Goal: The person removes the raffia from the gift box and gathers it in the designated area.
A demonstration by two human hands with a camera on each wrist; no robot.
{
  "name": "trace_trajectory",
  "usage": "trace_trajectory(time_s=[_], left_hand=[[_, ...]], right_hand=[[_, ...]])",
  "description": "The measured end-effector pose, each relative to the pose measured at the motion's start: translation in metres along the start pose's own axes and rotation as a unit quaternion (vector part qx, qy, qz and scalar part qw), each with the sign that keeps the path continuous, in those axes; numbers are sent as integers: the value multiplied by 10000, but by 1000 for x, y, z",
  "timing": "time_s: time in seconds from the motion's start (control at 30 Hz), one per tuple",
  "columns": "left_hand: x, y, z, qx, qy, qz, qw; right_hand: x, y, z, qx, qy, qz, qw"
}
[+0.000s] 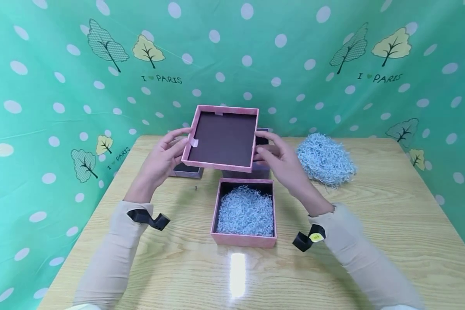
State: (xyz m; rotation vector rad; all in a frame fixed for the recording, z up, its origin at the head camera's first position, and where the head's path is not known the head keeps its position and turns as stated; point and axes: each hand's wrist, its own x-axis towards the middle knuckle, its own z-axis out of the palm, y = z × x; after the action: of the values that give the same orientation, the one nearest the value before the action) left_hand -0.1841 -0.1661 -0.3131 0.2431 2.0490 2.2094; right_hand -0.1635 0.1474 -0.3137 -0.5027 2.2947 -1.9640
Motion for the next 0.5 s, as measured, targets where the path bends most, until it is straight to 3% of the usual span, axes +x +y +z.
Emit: trace_trajectory(time_s=[0.1, 0.23, 0.37, 0.5], left_hand=[[0, 3, -9, -16, -28, -92, 10000], [-3, 8, -24, -13, -357, -272, 9990], [-6, 8, -43, 171, -685, -473, 9964], [-11, 5, -63, 494, -815, -620, 9935]], right_hand=[[7, -2, 6, 381, -79, 392, 9985], [16, -3, 14, 733, -291, 846, 9933], [23, -5, 25, 926, -641, 1125, 9872], [31, -2, 37, 918, -920, 1283, 9832]])
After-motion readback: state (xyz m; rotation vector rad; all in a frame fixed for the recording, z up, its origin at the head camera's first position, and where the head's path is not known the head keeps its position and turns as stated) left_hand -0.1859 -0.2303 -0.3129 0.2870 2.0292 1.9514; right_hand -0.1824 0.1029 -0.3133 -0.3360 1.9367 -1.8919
